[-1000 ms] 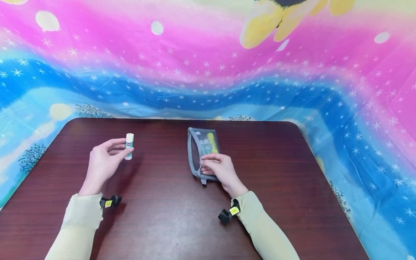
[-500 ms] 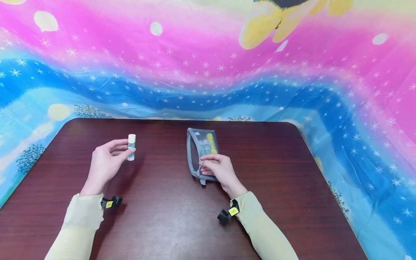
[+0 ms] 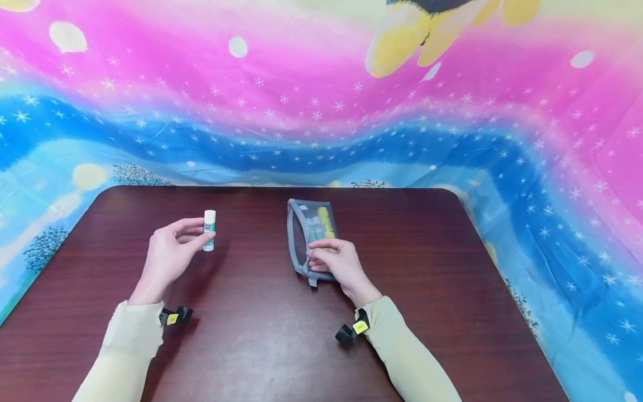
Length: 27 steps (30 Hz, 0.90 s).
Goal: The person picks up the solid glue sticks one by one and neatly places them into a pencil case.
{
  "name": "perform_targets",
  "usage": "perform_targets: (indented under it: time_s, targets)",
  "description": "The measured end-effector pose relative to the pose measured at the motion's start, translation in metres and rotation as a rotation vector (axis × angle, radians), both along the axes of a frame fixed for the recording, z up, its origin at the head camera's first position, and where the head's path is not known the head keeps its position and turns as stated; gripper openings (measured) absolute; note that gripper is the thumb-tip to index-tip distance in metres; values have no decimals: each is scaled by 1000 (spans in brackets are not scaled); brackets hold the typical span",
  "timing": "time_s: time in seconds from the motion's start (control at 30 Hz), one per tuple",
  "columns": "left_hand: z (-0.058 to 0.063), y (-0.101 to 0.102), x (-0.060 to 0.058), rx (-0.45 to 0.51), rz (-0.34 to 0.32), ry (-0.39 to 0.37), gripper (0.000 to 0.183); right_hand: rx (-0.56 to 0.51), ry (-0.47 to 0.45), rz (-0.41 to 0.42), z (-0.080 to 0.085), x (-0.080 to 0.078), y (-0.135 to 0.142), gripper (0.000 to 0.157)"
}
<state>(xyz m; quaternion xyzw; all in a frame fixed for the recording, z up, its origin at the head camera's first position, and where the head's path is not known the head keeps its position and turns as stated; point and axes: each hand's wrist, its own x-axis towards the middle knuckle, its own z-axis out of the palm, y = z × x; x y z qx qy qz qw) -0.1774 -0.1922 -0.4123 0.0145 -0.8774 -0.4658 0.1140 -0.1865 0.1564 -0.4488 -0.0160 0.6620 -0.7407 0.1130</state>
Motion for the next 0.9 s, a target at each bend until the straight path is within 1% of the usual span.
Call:
perform_targets:
  time_s: [0.23, 0.67, 0.9]
  targets:
    - [2, 8, -4, 18, -18, 6, 40, -2, 4, 2, 0, 0, -1, 27]
    - [5, 28, -12, 61, -63, 4, 39, -8, -2, -2, 0, 0, -1, 26]
    - [3, 39, -16, 81, -77, 2, 38, -12, -4, -4, 0, 1, -1, 24]
